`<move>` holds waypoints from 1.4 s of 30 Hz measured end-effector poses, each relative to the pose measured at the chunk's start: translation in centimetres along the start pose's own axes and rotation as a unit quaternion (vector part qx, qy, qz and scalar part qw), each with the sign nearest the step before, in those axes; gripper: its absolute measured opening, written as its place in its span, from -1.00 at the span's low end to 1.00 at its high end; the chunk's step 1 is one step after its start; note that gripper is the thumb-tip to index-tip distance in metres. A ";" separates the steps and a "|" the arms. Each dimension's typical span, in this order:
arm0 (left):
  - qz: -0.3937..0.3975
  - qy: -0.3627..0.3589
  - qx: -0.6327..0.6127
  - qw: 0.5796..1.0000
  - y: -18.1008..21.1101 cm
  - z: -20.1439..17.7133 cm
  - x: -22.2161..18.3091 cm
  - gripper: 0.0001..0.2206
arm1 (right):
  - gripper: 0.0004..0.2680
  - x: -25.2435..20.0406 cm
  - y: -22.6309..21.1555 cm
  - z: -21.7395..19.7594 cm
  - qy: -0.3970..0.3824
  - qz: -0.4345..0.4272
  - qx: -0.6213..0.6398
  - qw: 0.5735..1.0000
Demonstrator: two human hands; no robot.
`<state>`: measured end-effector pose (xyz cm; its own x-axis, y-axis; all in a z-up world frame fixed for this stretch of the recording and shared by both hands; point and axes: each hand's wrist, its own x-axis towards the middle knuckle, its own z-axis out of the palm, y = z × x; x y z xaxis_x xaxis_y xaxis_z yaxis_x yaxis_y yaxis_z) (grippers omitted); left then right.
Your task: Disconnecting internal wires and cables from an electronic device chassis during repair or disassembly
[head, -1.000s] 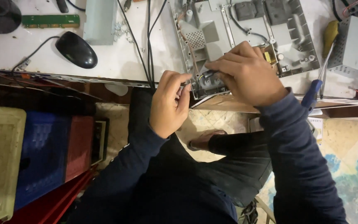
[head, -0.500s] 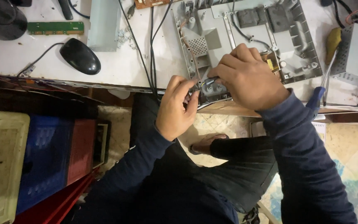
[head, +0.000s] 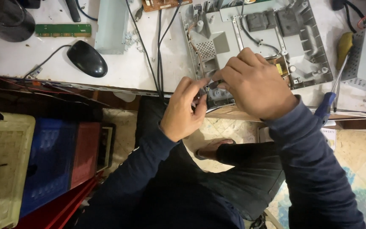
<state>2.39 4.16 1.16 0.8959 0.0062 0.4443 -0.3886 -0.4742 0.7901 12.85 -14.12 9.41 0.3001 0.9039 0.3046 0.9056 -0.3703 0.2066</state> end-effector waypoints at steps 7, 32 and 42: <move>-0.013 0.011 0.000 1.000 0.6 -0.2 0.4 -0.72 | -0.91 -0.1 0.8 1.1 -0.062 0.058 0.032 0.996; 0.034 0.039 0.054 0.997 -0.3 0.6 0.6 -0.73 | -0.89 -0.7 2.6 0.1 -0.142 0.051 0.055 0.987; 0.048 0.020 0.070 0.996 -0.1 0.5 0.8 -0.74 | -0.87 -2.1 3.0 0.5 -0.102 0.060 0.067 0.991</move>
<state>3.21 3.79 1.25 0.8456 -0.0108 0.5337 -0.4354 -0.5924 0.6779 15.05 -17.00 8.91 0.4495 0.8847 0.1232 0.8874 -0.4581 0.0516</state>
